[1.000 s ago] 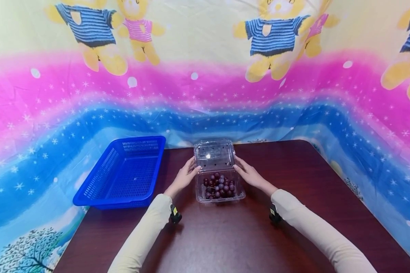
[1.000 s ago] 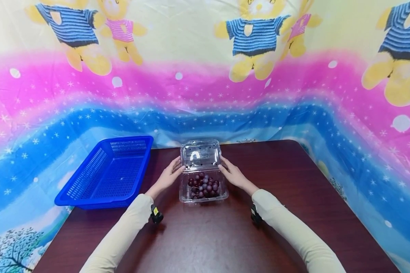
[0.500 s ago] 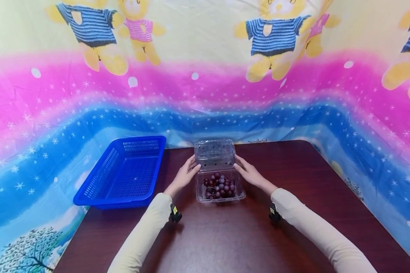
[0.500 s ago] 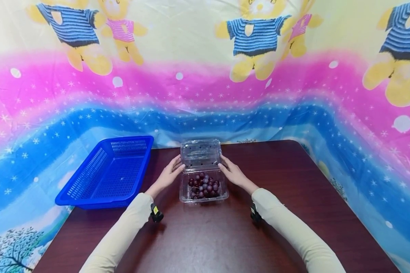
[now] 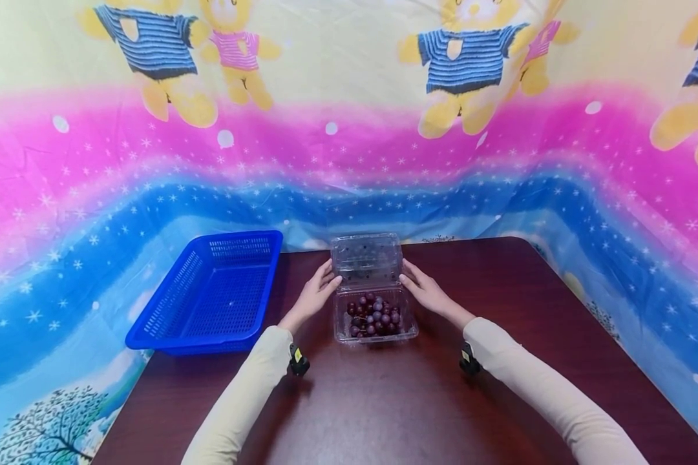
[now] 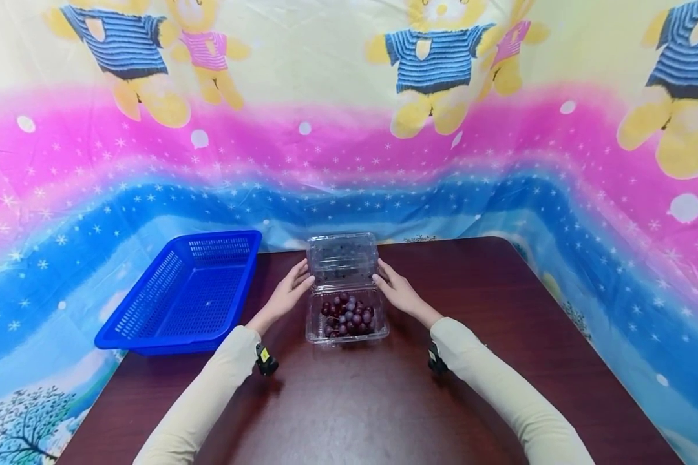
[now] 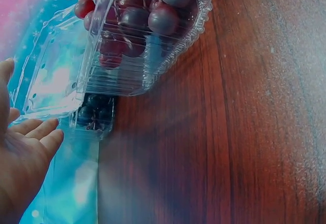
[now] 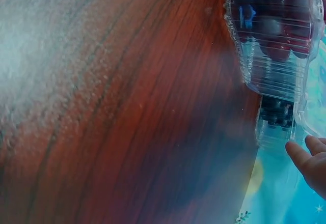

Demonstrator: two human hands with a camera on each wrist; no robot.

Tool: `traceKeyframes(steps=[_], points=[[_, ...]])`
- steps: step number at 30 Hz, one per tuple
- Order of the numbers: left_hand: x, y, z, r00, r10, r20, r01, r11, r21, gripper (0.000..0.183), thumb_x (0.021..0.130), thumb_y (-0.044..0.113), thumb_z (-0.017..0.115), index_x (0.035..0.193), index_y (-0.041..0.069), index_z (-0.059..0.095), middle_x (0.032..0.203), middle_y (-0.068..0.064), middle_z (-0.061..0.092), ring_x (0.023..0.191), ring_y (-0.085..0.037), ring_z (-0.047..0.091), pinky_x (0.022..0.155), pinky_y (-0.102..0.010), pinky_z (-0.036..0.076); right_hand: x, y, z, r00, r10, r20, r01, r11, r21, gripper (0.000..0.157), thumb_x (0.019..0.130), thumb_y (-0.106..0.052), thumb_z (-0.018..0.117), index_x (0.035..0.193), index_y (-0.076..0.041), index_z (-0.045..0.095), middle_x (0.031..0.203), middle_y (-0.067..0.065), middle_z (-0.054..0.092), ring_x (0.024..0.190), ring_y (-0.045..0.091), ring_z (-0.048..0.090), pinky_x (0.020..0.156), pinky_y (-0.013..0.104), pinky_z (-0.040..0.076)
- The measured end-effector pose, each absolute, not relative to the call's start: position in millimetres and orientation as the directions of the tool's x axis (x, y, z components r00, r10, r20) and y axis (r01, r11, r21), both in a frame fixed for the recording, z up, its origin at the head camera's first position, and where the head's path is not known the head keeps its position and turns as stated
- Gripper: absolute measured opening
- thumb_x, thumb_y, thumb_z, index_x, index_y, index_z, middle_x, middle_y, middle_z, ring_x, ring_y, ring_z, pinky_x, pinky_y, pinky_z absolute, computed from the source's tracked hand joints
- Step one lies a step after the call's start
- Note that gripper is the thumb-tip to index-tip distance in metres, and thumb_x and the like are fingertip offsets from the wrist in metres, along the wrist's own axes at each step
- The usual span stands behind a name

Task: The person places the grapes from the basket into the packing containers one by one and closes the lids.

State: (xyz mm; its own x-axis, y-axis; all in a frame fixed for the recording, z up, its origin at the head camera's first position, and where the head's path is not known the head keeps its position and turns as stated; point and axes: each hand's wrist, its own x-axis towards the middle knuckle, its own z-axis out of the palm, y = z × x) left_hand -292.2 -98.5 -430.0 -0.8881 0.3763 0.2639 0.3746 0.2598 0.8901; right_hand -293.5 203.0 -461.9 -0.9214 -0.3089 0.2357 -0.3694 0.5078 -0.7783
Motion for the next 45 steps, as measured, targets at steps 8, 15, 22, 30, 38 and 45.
traceKeyframes(steps=[8,15,22,30,38,45], points=[[-301,-99,-440,-0.886,0.386,0.257,0.368,0.249,0.896,0.062,0.096,0.017,0.05,0.144,-0.006,0.018,0.144,-0.034,0.023,0.129,-0.047,0.031,0.105,-0.054,0.028,-295,204,-458,-0.934,-0.304,0.188,-0.328,0.518,-0.79,0.065,0.099,-0.04,0.039,0.148,-0.007,0.013,0.152,0.016,0.02,0.137,0.03,0.027,0.109,0.047,0.026],[-314,-99,-450,-0.894,0.361,0.266,0.375,0.277,0.885,0.064,0.096,0.025,0.051,0.146,0.002,0.02,0.145,-0.028,0.028,0.129,-0.042,0.036,0.105,-0.048,0.033,-298,204,-454,-0.937,-0.292,0.193,-0.326,0.522,-0.789,0.063,0.099,-0.037,0.039,0.148,-0.007,0.013,0.151,0.017,0.021,0.136,0.031,0.029,0.108,0.047,0.026],[-294,-97,-421,-0.888,0.374,0.268,0.381,0.269,0.884,0.061,0.096,0.016,0.051,0.144,-0.005,0.02,0.143,-0.033,0.027,0.127,-0.047,0.036,0.099,-0.054,0.036,-300,205,-450,-0.931,-0.294,0.214,-0.345,0.522,-0.78,0.062,0.1,-0.036,0.038,0.148,-0.006,0.013,0.151,0.018,0.021,0.134,0.033,0.031,0.109,0.048,0.025],[-290,-97,-414,-0.886,0.393,0.244,0.38,0.318,0.869,0.061,0.097,0.019,0.048,0.145,-0.004,0.018,0.145,-0.031,0.024,0.128,-0.045,0.035,0.1,-0.051,0.036,-299,203,-447,-0.937,-0.274,0.216,-0.337,0.547,-0.767,0.063,0.099,-0.039,0.038,0.148,-0.006,0.015,0.151,0.016,0.022,0.135,0.032,0.03,0.109,0.046,0.025],[-312,-99,-438,-0.897,0.357,0.26,0.373,0.297,0.879,0.064,0.095,0.028,0.052,0.146,0.005,0.022,0.146,-0.026,0.028,0.128,-0.043,0.037,0.099,-0.052,0.037,-290,199,-430,-0.932,-0.287,0.22,-0.345,0.52,-0.782,0.059,0.101,-0.029,0.038,0.147,-0.001,0.014,0.15,0.022,0.02,0.135,0.037,0.028,0.109,0.049,0.024],[-315,-100,-442,-0.897,0.336,0.286,0.387,0.291,0.875,0.063,0.095,0.028,0.053,0.145,0.005,0.025,0.145,-0.025,0.031,0.127,-0.043,0.04,0.098,-0.05,0.039,-273,191,-405,-0.931,-0.293,0.219,-0.345,0.506,-0.79,0.055,0.1,-0.018,0.039,0.145,0.005,0.016,0.147,0.027,0.022,0.134,0.039,0.028,0.108,0.051,0.024]])
